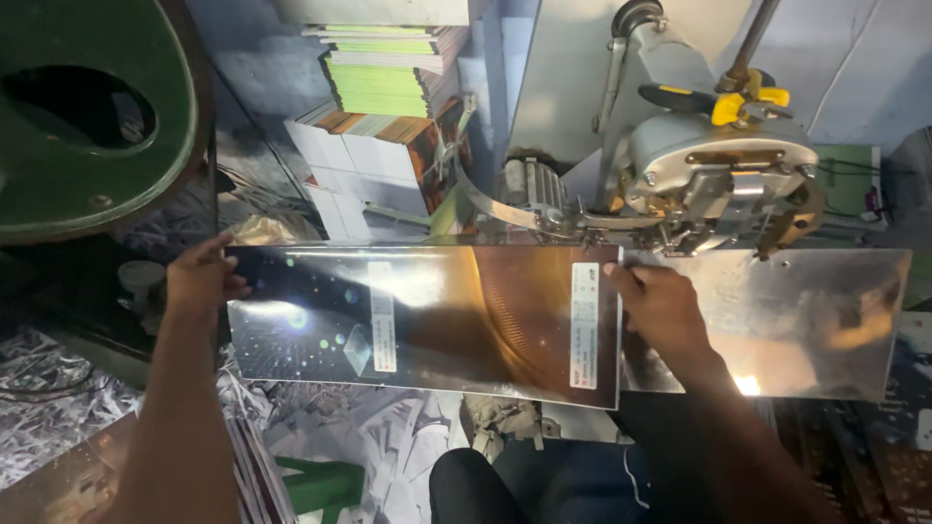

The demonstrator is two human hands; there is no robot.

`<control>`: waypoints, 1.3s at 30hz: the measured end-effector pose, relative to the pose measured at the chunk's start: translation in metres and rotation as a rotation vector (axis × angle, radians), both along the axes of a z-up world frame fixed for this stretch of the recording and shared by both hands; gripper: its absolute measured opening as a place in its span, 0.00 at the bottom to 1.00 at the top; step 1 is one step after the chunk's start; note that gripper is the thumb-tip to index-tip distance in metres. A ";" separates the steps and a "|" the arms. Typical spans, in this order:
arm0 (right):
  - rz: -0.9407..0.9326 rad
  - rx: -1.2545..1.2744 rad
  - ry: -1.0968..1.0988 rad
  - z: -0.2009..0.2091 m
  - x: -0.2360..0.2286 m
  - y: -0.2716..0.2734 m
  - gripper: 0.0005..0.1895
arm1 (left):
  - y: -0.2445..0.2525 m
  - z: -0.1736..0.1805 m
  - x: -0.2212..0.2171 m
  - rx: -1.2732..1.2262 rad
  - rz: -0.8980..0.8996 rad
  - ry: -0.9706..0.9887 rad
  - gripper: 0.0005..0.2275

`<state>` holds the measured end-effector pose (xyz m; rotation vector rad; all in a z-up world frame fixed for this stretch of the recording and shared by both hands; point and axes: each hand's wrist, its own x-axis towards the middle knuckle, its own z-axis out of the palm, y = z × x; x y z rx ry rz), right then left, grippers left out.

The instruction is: The person repeatedly places a book cover onto a binding machine, activates the machine to secure the cover, and then removes the finished book. This cycle is performed multiple times with different book covers.

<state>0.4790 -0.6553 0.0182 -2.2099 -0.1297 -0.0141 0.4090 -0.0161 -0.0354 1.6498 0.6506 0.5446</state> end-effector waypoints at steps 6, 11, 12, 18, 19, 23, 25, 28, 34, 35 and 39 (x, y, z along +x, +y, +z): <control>-0.031 -0.093 -0.063 -0.004 0.002 -0.029 0.24 | -0.038 -0.007 0.011 0.004 -0.008 -0.004 0.17; -0.029 -0.138 -0.209 -0.013 0.008 -0.050 0.22 | -0.056 -0.010 0.014 0.013 -0.070 -0.089 0.18; -0.018 -0.151 -0.261 -0.015 0.008 -0.054 0.22 | -0.059 -0.011 0.015 0.026 -0.079 -0.101 0.19; -0.058 -0.169 -0.269 -0.018 0.011 -0.078 0.22 | -0.088 -0.016 0.020 -0.009 -0.060 -0.102 0.16; -0.053 -0.163 -0.334 -0.017 0.009 -0.081 0.22 | -0.092 -0.015 0.020 0.008 -0.081 -0.120 0.16; -0.192 -0.502 -0.326 -0.015 0.010 -0.096 0.22 | -0.114 -0.012 0.019 0.026 -0.075 -0.129 0.15; -0.237 -0.570 -0.416 -0.017 0.013 -0.104 0.24 | -0.121 -0.008 0.019 0.019 -0.058 -0.120 0.15; -0.045 -0.588 -0.876 -0.021 0.023 -0.122 0.31 | -0.129 -0.007 0.019 0.028 -0.080 -0.133 0.15; 0.167 -0.541 -0.884 -0.039 0.032 -0.138 0.27 | -0.141 -0.007 0.021 0.026 -0.109 -0.149 0.15; 0.157 -0.520 -0.853 -0.040 0.031 -0.139 0.27 | -0.142 -0.007 0.021 0.022 -0.125 -0.168 0.15; 0.131 -0.462 -0.814 -0.039 0.027 -0.140 0.27 | -0.145 -0.005 0.022 0.039 -0.099 -0.105 0.15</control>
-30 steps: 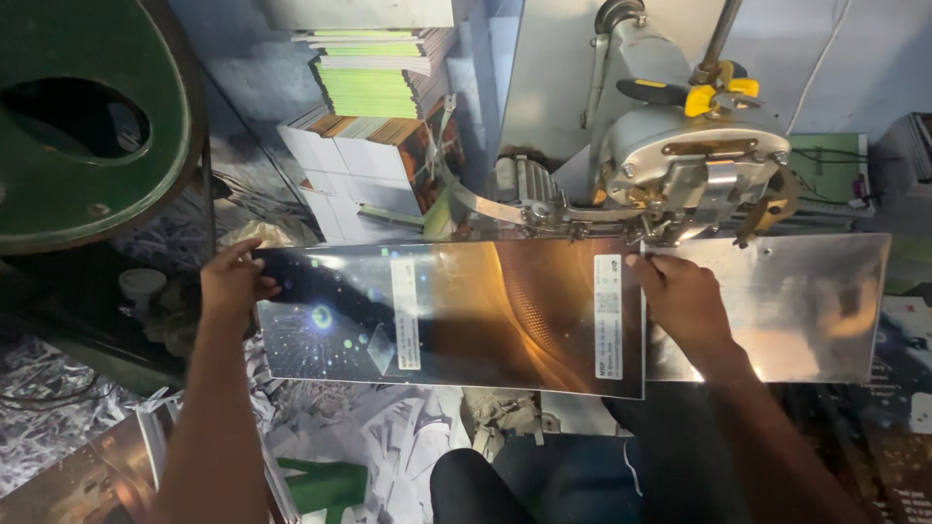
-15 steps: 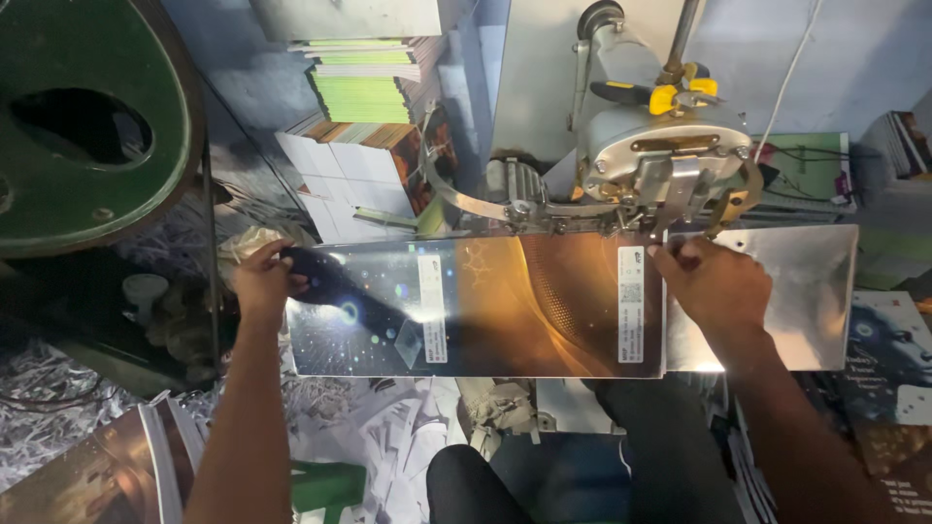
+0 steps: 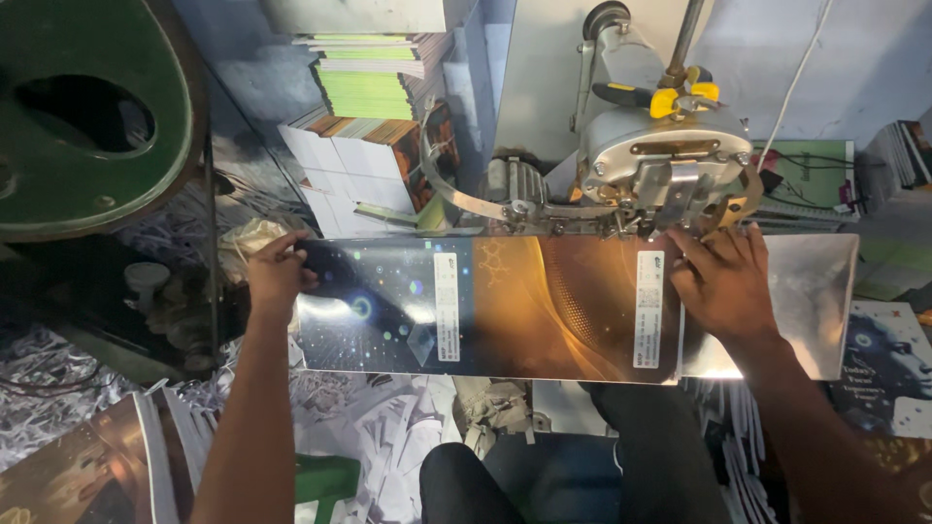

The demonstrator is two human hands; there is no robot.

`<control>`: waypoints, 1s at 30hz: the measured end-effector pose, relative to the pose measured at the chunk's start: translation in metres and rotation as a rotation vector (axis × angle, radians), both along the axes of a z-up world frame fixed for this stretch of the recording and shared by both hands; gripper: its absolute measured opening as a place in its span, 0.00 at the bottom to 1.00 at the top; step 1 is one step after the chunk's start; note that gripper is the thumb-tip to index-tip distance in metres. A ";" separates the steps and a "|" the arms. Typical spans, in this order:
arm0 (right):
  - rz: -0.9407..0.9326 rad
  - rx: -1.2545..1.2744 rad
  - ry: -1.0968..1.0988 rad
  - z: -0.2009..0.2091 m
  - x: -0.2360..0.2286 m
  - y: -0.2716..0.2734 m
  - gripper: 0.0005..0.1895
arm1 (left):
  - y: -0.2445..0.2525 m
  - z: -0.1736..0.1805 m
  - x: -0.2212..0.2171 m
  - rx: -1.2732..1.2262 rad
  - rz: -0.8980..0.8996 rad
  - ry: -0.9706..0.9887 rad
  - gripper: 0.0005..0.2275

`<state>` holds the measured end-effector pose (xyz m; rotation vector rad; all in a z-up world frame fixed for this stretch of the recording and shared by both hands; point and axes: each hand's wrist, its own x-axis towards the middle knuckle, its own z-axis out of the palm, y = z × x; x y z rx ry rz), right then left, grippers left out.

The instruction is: The person repeatedly places a book cover onto a binding machine, activates the machine to secure the cover, and then removes the finished book. This cycle is performed multiple times with different book covers.

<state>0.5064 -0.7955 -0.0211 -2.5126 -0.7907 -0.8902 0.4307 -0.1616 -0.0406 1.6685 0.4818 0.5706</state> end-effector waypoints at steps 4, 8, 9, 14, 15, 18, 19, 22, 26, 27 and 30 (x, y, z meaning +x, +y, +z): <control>0.027 0.021 -0.038 0.002 0.000 -0.002 0.26 | -0.002 0.003 0.000 0.027 -0.012 -0.005 0.16; 0.010 -0.008 -0.005 0.000 0.006 -0.006 0.28 | -0.009 0.004 0.000 0.101 0.050 0.006 0.18; 0.008 -0.018 -0.002 0.000 0.007 -0.008 0.28 | -0.011 0.004 0.000 0.128 0.071 -0.004 0.18; 0.016 0.007 0.006 -0.007 0.012 -0.021 0.29 | -0.026 0.001 -0.003 0.257 0.048 -0.044 0.13; 0.018 0.017 0.003 -0.008 0.013 -0.027 0.29 | -0.031 0.001 -0.002 0.309 0.062 -0.023 0.12; -0.028 0.010 0.020 -0.011 0.017 -0.047 0.28 | -0.051 -0.003 -0.003 0.606 0.109 -0.098 0.13; -0.052 0.002 0.030 -0.012 0.018 -0.054 0.27 | -0.059 -0.004 -0.003 0.706 0.142 -0.118 0.13; -0.063 0.021 -0.007 -0.016 0.021 -0.071 0.26 | -0.084 -0.003 -0.002 0.902 0.225 -0.168 0.12; -0.103 0.026 -0.021 -0.016 0.019 -0.083 0.26 | -0.113 0.007 -0.002 0.865 0.265 -0.173 0.12; -0.108 0.030 -0.014 -0.015 0.019 -0.084 0.25 | -0.118 0.010 -0.003 0.853 0.268 -0.164 0.12; -0.098 0.050 -0.012 -0.013 0.018 -0.084 0.23 | -0.126 0.017 -0.005 0.789 0.269 -0.037 0.13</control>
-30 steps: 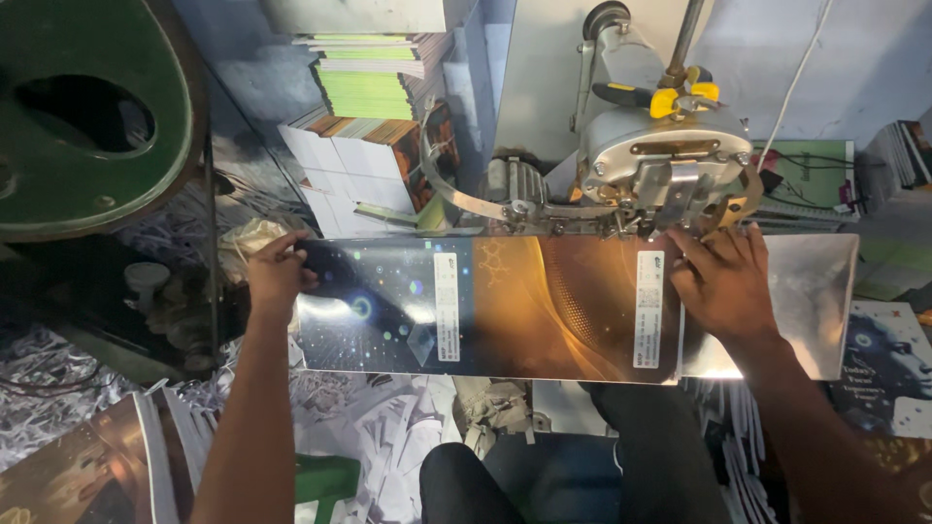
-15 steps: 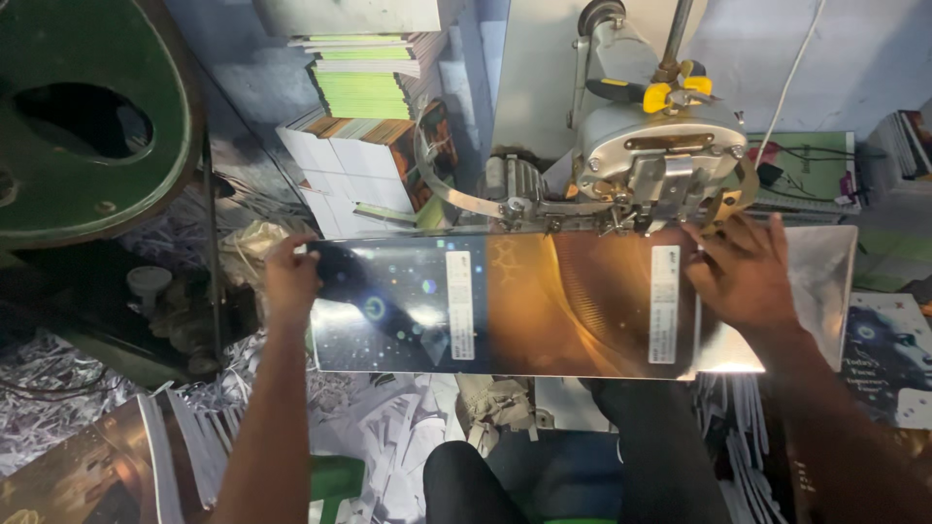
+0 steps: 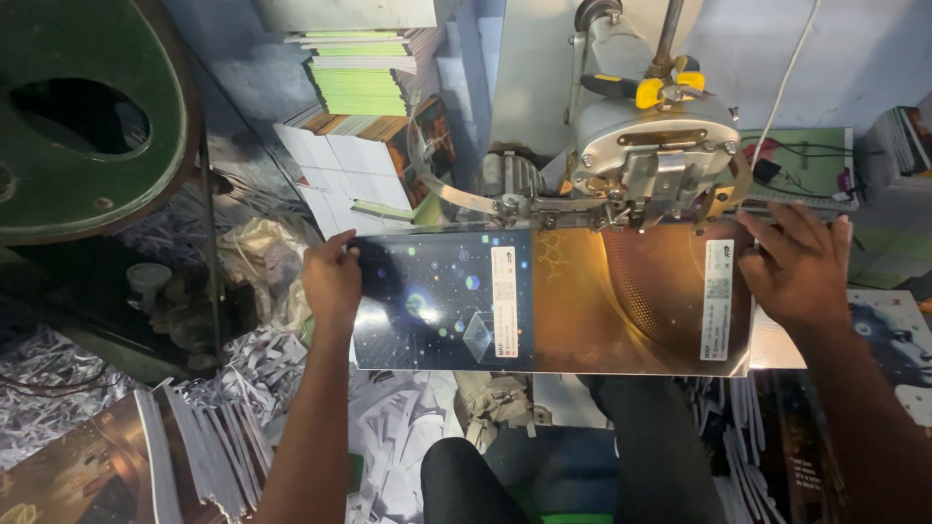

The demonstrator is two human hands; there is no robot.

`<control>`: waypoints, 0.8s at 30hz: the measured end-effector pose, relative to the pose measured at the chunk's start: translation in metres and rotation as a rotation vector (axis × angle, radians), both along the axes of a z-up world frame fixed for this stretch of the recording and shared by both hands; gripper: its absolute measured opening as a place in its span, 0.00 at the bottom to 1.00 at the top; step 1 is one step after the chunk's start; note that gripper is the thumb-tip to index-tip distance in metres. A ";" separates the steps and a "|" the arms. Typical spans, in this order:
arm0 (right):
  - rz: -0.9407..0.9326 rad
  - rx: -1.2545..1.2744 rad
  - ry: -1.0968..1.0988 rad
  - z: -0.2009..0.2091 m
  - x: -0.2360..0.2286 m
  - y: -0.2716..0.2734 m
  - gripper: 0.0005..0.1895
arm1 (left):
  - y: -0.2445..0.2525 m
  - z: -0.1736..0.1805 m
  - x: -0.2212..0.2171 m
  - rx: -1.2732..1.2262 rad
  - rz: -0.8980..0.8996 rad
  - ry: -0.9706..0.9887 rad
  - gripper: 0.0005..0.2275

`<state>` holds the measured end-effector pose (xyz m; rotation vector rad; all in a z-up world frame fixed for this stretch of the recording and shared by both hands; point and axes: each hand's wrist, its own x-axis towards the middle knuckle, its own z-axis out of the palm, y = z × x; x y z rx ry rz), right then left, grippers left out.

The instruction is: The person repeatedly places a book cover onto a binding machine, activates the machine to secure the cover, and then removes the finished book. This cycle is performed multiple times with different book covers.

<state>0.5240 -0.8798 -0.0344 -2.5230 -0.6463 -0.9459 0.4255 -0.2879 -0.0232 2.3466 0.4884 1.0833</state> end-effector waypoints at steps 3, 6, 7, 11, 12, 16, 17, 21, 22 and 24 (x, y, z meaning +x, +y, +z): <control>0.007 0.010 0.006 -0.001 0.000 -0.002 0.23 | -0.001 0.003 -0.001 -0.030 -0.023 0.016 0.14; 0.013 0.007 0.020 -0.004 0.004 -0.006 0.24 | 0.000 0.002 0.000 -0.026 -0.034 -0.001 0.14; 0.017 0.005 0.025 -0.006 0.006 -0.009 0.25 | -0.001 0.001 0.001 -0.011 -0.042 -0.013 0.14; -0.069 -0.056 0.006 -0.017 0.016 -0.026 0.24 | -0.010 -0.004 0.001 0.047 -0.074 -0.052 0.13; -0.085 -0.066 -0.003 -0.020 0.019 -0.032 0.24 | -0.015 -0.004 0.003 0.060 -0.087 -0.059 0.13; -0.134 -0.064 0.018 -0.033 0.028 -0.056 0.24 | -0.035 -0.002 0.001 0.037 -0.105 -0.036 0.14; -0.130 -0.062 0.006 -0.036 0.029 -0.061 0.24 | -0.039 0.000 0.001 0.016 -0.099 0.013 0.14; -0.117 -0.046 -0.022 -0.041 0.033 -0.081 0.21 | -0.053 0.006 0.003 -0.065 -0.112 0.120 0.16; -0.123 -0.044 -0.024 -0.041 0.033 -0.084 0.21 | -0.055 0.007 0.004 -0.044 -0.118 0.106 0.16; -0.140 -0.047 -0.030 -0.043 0.035 -0.088 0.21 | -0.059 0.008 0.007 -0.003 -0.130 0.079 0.15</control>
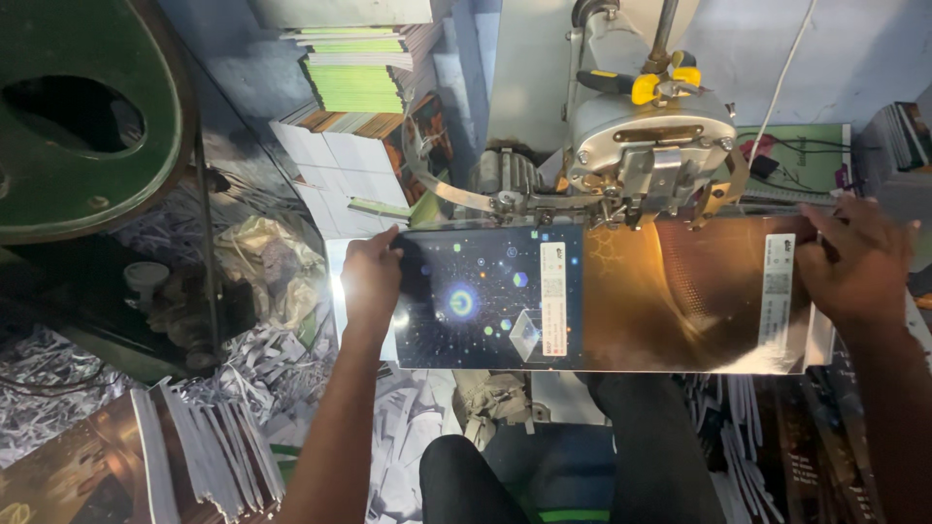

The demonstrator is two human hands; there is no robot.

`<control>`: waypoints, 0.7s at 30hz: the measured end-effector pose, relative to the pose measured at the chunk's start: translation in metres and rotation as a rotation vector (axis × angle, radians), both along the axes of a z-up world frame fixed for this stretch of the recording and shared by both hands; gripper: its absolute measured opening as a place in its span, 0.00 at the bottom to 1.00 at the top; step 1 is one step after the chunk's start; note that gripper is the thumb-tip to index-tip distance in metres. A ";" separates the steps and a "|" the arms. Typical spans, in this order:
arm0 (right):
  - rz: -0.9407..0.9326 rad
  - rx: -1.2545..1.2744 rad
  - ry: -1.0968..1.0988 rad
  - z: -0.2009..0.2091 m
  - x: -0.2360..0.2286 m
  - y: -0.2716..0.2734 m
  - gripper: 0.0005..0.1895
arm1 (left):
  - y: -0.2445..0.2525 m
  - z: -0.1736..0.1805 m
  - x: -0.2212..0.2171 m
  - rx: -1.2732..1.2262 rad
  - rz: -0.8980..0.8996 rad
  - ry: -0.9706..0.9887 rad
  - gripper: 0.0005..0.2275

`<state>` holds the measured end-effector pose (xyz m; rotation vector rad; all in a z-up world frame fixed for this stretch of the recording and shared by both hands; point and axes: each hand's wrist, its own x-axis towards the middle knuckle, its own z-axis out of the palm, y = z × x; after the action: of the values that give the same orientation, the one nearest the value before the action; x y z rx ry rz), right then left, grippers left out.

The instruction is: The person repeatedly places a book cover onto a binding machine, activates the machine to secure the cover, and then removes the finished book. This cycle is performed multiple times with different book covers.

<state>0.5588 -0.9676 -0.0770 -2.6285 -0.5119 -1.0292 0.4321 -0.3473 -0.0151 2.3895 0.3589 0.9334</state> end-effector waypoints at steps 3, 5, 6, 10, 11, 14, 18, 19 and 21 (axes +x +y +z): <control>-0.018 0.008 -0.014 -0.004 0.000 -0.002 0.21 | -0.003 0.000 0.001 -0.010 -0.018 0.025 0.16; 0.011 0.034 -0.012 -0.004 0.000 -0.005 0.21 | -0.004 0.000 0.002 -0.021 -0.021 0.036 0.17; 0.044 0.057 -0.003 -0.004 0.000 -0.007 0.21 | -0.005 0.001 0.002 -0.027 -0.021 0.042 0.17; 0.019 0.056 0.012 -0.008 0.002 -0.008 0.20 | -0.008 0.004 0.000 0.000 -0.018 0.040 0.17; -0.008 0.043 0.009 -0.009 0.002 -0.008 0.20 | -0.009 0.006 0.000 0.006 -0.010 0.052 0.17; -0.207 -0.138 -0.071 -0.008 0.004 0.006 0.19 | -0.015 0.006 -0.002 -0.063 -0.002 -0.006 0.20; -0.229 -0.207 -0.095 0.003 -0.009 0.053 0.20 | -0.025 0.000 -0.001 -0.163 -0.009 -0.013 0.17; -0.120 -0.126 -0.044 0.009 -0.014 0.069 0.21 | -0.030 -0.004 0.000 -0.097 -0.016 -0.040 0.14; 0.086 0.018 0.065 0.021 -0.020 0.102 0.21 | -0.040 -0.012 0.003 0.036 -0.030 -0.094 0.08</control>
<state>0.5385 -0.8658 -0.0560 -2.5900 -0.5923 -0.9146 0.4351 -0.3876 -0.0267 2.3669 0.2729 1.0421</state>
